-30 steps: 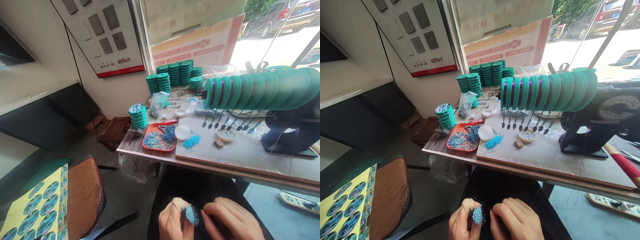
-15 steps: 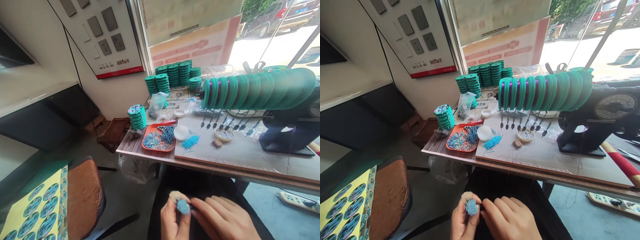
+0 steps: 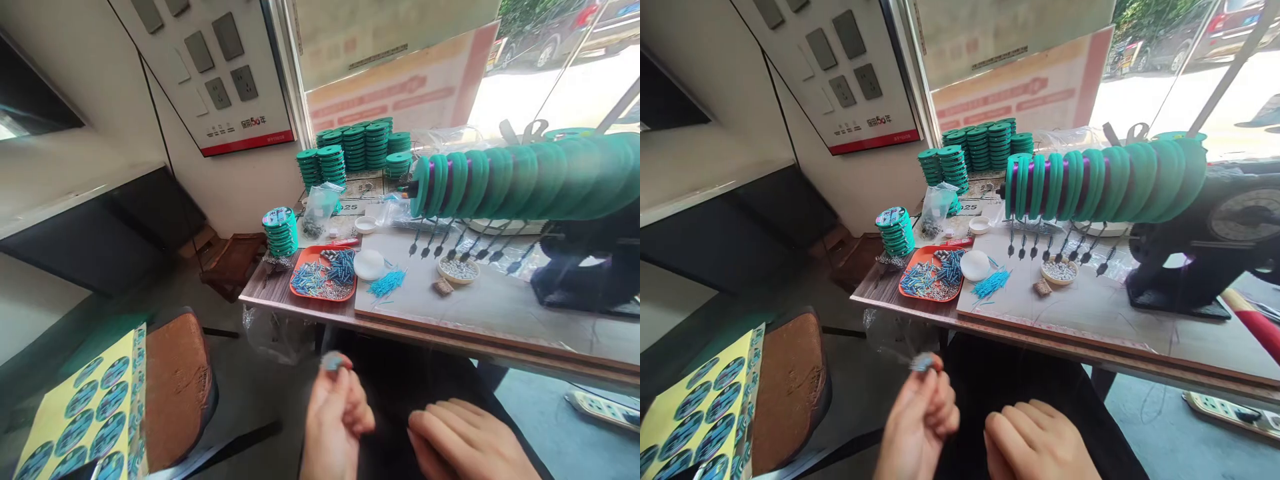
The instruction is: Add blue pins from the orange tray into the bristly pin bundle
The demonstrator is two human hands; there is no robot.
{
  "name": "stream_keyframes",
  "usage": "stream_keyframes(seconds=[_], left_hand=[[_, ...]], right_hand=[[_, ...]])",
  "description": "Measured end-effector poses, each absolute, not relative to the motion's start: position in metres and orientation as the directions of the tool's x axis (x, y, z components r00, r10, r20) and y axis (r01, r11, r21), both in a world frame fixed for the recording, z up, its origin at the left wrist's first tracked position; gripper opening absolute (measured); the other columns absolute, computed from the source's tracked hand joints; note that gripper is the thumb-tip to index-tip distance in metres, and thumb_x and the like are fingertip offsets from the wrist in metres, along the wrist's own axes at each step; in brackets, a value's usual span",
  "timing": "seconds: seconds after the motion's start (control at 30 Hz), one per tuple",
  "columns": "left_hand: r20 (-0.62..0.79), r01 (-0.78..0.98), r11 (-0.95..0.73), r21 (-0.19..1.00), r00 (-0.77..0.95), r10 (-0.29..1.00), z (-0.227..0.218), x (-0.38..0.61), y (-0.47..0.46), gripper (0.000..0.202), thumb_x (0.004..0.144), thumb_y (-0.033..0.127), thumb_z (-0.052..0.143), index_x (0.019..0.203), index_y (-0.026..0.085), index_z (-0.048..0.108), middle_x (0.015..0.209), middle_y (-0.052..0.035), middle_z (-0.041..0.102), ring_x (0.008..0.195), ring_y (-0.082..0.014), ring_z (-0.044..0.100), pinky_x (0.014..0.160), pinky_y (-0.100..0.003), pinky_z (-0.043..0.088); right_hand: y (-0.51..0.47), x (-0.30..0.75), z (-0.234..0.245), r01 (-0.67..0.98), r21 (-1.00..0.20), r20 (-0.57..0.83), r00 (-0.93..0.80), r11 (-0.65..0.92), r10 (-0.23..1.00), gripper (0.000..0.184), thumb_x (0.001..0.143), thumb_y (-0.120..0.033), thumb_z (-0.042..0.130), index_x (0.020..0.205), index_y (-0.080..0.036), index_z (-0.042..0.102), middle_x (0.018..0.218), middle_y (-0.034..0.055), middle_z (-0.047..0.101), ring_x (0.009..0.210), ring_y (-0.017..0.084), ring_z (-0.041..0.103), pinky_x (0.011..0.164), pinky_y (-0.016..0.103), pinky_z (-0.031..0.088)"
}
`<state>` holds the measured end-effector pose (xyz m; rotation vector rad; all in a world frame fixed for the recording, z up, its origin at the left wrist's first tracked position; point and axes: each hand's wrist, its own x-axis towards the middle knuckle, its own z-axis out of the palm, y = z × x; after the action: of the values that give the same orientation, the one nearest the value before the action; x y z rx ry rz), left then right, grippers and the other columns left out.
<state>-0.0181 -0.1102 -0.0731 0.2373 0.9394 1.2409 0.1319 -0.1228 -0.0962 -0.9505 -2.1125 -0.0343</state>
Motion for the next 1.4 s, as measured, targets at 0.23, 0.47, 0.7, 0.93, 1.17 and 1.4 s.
stream_keyframes(seconds=[0.23,0.47,0.7,0.93,1.17,1.4], left_hand=[[-0.52,-0.518,0.496,0.697,0.11,0.847,-0.086,-0.009,-0.12,0.05,0.061,0.048,0.072,0.071,0.017,0.035,0.048,0.0111,0.026,0.04,0.0003,0.013,0.039,-0.016,0.006],[-0.513,-0.476,0.49,0.73,0.091,0.853,-0.091,-0.011,-0.119,0.039,0.067,0.04,0.065,0.072,0.017,0.033,0.049,0.0113,0.02,0.042,-0.0011,0.011,0.042,-0.018,0.007],[-0.494,-0.444,0.47,0.763,0.07,0.867,-0.094,-0.01,-0.122,0.04,0.067,0.043,0.065,0.071,0.017,0.035,0.049,0.0108,0.02,0.042,-0.0016,0.01,0.042,-0.019,0.008],[-0.481,-0.333,0.442,0.833,-0.038,0.876,-0.103,-0.01,-0.126,0.04,0.065,0.047,0.067,0.077,0.016,0.045,0.052,0.0075,0.031,0.044,-0.0035,0.025,0.044,-0.017,0.02],[-0.256,0.224,0.332,0.916,-0.31,0.916,-0.114,-0.008,-0.139,0.048,0.071,0.044,0.055,0.104,0.008,0.058,0.094,-0.0154,0.06,0.092,-0.0265,0.055,0.086,-0.033,0.035],[-0.174,0.204,0.229,0.952,-0.259,0.95,-0.115,-0.01,-0.134,0.035,0.072,0.046,0.059,0.087,0.014,0.06,0.077,-0.009,0.059,0.076,-0.0207,0.056,0.071,-0.028,0.042]], right_hand=[[-0.125,0.125,-0.111,0.595,-0.462,0.684,-0.233,0.658,0.691,0.014,0.087,-0.012,0.042,0.079,-0.016,0.052,0.056,-0.0025,0.047,0.047,0.008,0.041,0.05,0.024,0.026],[-0.127,0.123,-0.114,0.6,-0.461,0.683,-0.232,0.655,0.693,0.014,0.086,-0.01,0.043,0.077,-0.016,0.051,0.056,-0.0017,0.046,0.048,0.009,0.039,0.051,0.024,0.025],[-0.128,0.123,-0.117,0.622,-0.46,0.673,-0.22,0.633,0.706,0.015,0.086,-0.011,0.042,0.076,-0.016,0.052,0.057,-0.0012,0.047,0.049,0.008,0.041,0.052,0.024,0.026],[-0.126,0.124,-0.11,0.648,-0.464,0.651,-0.214,0.604,0.729,0.015,0.087,-0.012,0.041,0.077,-0.017,0.051,0.06,-0.0018,0.05,0.05,0.009,0.044,0.054,0.023,0.029],[-0.119,0.127,-0.106,0.689,-0.443,0.578,-0.27,0.574,0.77,0.011,0.086,-0.015,0.045,0.075,-0.017,0.049,0.062,-0.0018,0.051,0.051,0.009,0.048,0.055,0.022,0.032],[-0.121,0.129,-0.111,0.706,-0.428,0.574,-0.27,0.564,0.773,0.013,0.086,-0.017,0.046,0.074,-0.017,0.049,0.06,-0.0019,0.051,0.05,0.008,0.046,0.054,0.021,0.031]])
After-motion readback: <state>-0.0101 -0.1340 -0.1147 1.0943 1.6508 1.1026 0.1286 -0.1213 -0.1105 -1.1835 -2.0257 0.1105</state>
